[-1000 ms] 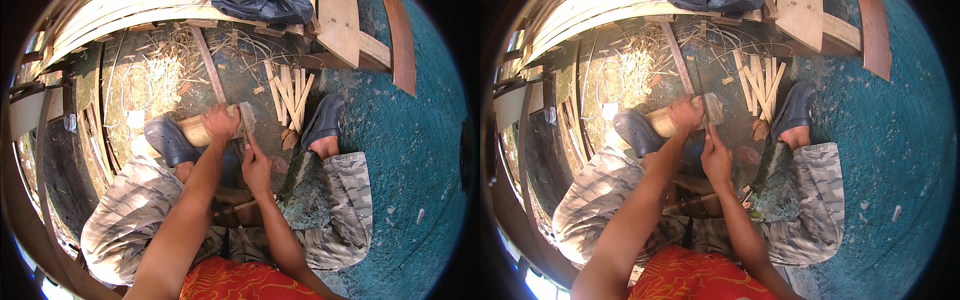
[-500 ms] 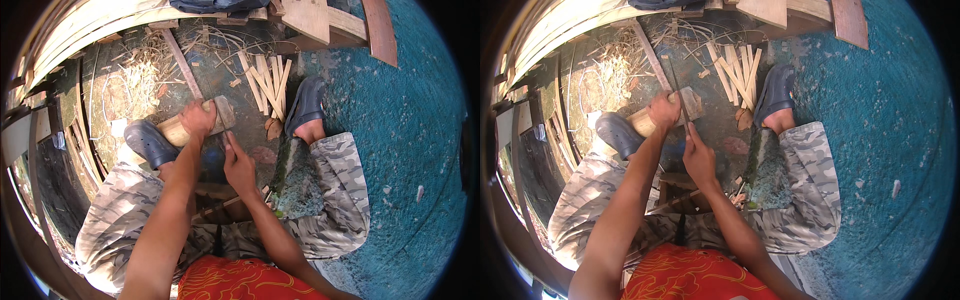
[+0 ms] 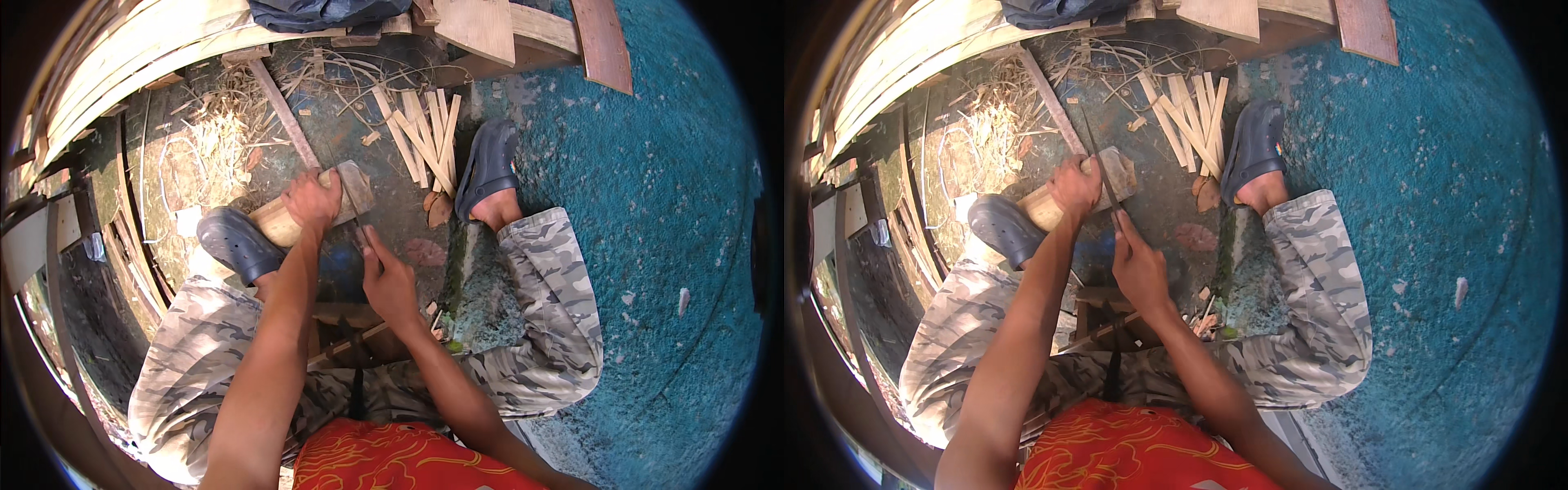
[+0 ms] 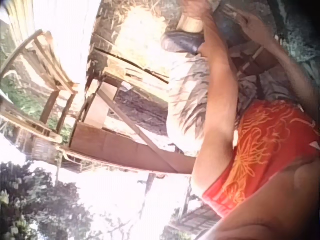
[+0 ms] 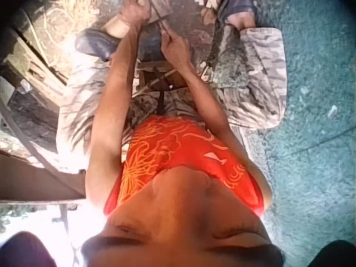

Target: The person positions a large bamboo log on a wooden workbench, then uses a hand saw to cut the log into smaller pieces. The person repeatedly repositions the log and continues sawing while seated on the ground.

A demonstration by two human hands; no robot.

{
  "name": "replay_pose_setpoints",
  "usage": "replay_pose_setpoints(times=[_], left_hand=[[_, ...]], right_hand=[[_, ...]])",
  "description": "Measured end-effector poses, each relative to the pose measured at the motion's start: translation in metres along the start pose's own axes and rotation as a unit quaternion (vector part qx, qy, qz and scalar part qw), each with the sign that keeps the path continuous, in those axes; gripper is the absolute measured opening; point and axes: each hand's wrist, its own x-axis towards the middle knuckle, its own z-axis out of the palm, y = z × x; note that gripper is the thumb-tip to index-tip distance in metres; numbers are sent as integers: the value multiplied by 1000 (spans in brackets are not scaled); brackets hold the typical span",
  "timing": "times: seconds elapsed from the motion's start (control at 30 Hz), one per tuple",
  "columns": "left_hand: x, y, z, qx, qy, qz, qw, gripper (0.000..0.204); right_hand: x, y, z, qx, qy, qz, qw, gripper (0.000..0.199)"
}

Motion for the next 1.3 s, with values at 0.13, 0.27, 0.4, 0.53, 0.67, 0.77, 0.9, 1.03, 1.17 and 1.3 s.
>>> replay_pose_setpoints(times=[0.13,0.27,0.4,0.53,0.67,0.77,0.9,1.03,1.17,1.3], left_hand=[[4,0,-6,-4,-44,-19,999,56],[-5,-1,0,10,-23,-8,1000,56],[-8,-2,3,-4,0,1,1000,55],[4,0,-5,-13,-45,-6,999,54],[6,0,-5,-9,-29,2,1000,53],[-7,-4,4,3,-3,14,1000,53],[-10,-7,12,-29,35,22,999,52],[-2,-5,7,-13,13,16,1000,50],[-2,-4,4,15,22,33,999,49],[-12,-7,14,7,22,20,1000,49]], right_hand=[[76,5,46,-14,30,-61,998,39],[-19,12,-3,-41,-22,13,999,39],[-84,-4,-41,-39,-11,-8,999,42],[32,-12,14,-1,51,-58,997,37],[76,7,46,-18,15,-23,999,36],[-6,18,6,6,29,-44,999,39],[-86,0,-39,-35,-10,-15,999,42],[21,-4,16,-56,28,-25,998,40],[51,13,56,-73,41,-38,996,38],[-59,10,-8,-46,-16,-6,999,43]])
